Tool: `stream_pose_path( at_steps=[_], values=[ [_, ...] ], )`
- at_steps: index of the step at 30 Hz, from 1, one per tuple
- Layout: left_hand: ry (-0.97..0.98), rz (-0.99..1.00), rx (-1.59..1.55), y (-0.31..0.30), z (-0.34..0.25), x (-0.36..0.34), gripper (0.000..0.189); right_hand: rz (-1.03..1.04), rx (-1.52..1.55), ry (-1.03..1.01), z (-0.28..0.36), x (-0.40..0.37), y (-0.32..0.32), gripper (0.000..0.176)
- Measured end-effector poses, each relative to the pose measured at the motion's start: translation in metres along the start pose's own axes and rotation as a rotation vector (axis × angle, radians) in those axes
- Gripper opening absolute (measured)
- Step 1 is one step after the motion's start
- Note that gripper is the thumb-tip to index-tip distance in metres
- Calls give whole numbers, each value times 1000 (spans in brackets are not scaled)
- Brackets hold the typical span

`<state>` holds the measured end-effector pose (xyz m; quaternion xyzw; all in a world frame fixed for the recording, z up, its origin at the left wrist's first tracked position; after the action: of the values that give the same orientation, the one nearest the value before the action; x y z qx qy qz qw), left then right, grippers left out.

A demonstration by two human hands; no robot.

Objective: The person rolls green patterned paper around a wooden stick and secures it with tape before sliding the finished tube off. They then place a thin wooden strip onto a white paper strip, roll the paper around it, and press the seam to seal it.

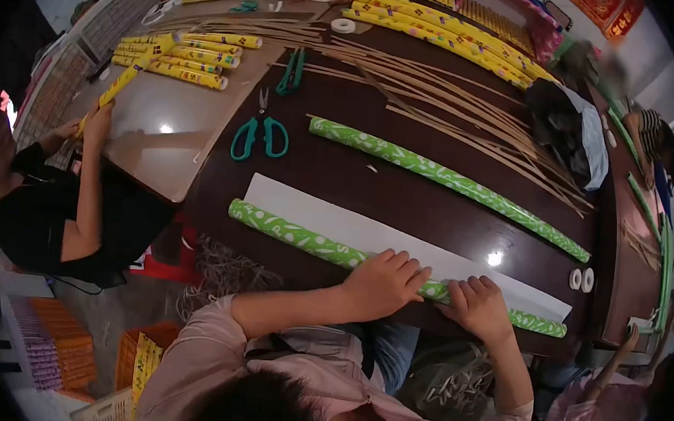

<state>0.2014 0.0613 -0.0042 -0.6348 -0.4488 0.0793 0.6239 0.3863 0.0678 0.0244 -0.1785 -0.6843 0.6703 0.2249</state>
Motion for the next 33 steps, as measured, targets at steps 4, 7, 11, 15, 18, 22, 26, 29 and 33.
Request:
stream_pose_path(
  at_steps=[4,7,11,15,18,22,26,29,33],
  values=[
    [85,-17,-27,-7,1,-3,60,-25,-44,-41,-12,2,1,41],
    [85,-46,36,-26,19,-19,60,1,-48,-52,-20,-2,2,42],
    [-34,59,121,-58,66,-57,58,21,-60,-43,-24,-4,2,43],
    [-122,77,121,-77,95,-83,48,93,-49,-49,-28,-10,7,43],
    [-128,59,74,-76,99,-85,44,121,-1,-49,-30,-3,3,46],
    [-118,39,53,-72,102,-84,42,79,-91,-252,-38,53,-42,44],
    [-102,55,-10,-74,103,-82,43,-280,-108,-35,-68,189,-68,29],
    [-124,84,2,-75,103,-78,42,-558,214,173,-124,284,-23,18],
    [-129,100,-13,-70,99,-87,37,-211,-62,699,-167,348,62,19]
  ],
)
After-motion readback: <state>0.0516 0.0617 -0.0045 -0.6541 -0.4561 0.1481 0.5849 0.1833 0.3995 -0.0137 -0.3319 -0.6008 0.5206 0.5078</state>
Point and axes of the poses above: each hand's wrist, its own x-axis towards the middle knuckle, its own y-axis out of the palm, z = x × y, the point moved 4 cm from there along x, towards the middle knuckle, and after that the axes turned 3 degrees about x, right-handed, at the moved point
